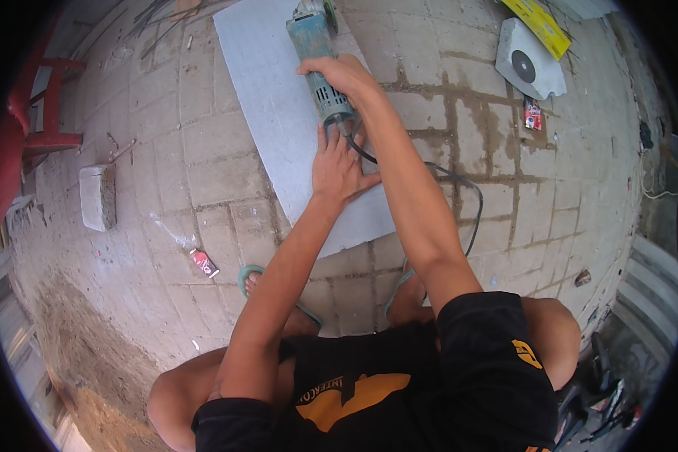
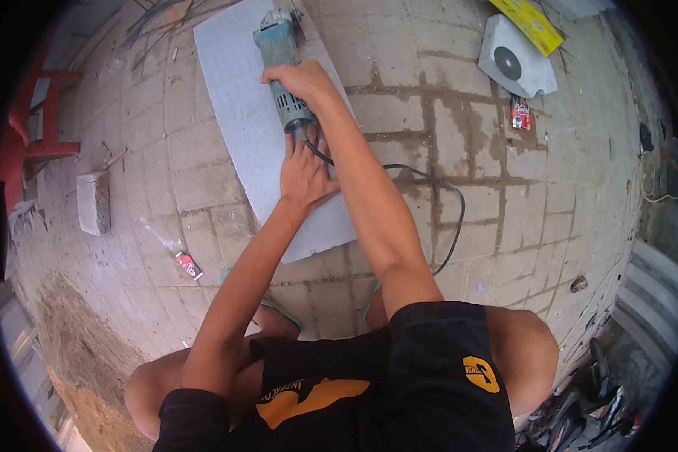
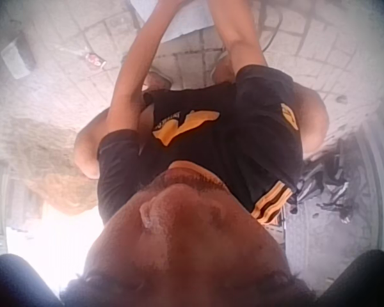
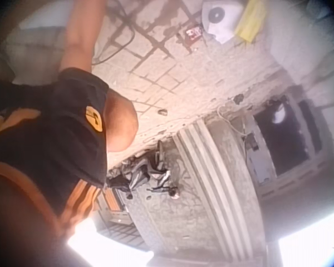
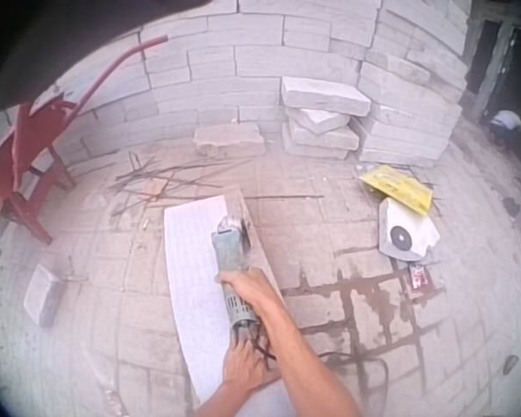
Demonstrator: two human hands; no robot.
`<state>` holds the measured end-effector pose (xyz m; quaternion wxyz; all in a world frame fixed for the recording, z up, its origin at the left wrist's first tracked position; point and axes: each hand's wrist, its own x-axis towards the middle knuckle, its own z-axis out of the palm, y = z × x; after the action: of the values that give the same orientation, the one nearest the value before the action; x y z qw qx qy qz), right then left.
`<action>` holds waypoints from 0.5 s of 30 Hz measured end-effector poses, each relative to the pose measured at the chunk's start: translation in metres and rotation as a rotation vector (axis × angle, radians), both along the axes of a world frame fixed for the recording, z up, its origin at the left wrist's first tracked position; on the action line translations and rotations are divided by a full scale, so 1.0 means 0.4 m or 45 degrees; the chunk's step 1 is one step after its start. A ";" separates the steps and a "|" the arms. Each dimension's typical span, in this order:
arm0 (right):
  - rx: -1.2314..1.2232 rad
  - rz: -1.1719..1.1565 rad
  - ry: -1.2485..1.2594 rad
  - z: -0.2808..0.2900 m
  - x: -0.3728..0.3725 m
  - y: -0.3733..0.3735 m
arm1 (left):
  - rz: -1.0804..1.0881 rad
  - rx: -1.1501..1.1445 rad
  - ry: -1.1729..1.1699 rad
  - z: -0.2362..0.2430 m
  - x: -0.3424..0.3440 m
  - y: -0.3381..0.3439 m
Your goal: The person uses an angle grinder to cut along a metal ruler placed on a white tile while sitting on an outdoor tiled floor. They move the ruler to different positions on the tile to make several straight cuts.
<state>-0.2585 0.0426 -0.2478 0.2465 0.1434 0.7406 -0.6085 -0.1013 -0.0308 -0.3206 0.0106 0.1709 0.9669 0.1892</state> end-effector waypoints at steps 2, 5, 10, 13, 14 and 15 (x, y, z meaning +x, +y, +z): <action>-0.009 -0.006 -0.001 0.001 0.003 0.001 | 0.003 0.000 -0.008 0.002 0.000 0.000; 0.016 -0.002 0.017 0.001 0.004 0.001 | 0.014 0.014 -0.018 0.003 0.000 0.002; 0.018 -0.002 -0.001 -0.004 0.002 0.000 | 0.011 -0.001 -0.016 -0.001 0.001 0.002; 0.041 0.003 0.005 -0.006 0.004 0.002 | 0.015 0.028 0.037 -0.003 0.001 0.002; 0.046 0.001 0.013 -0.007 0.005 0.002 | 0.014 0.026 0.045 -0.003 0.001 0.002; 0.053 0.003 0.011 -0.007 0.005 0.002 | 0.012 0.007 0.027 -0.003 0.001 0.002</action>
<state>-0.2564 0.0435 -0.2507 0.2409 0.1448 0.7544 -0.5932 -0.1009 -0.0300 -0.3220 -0.0012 0.1683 0.9672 0.1901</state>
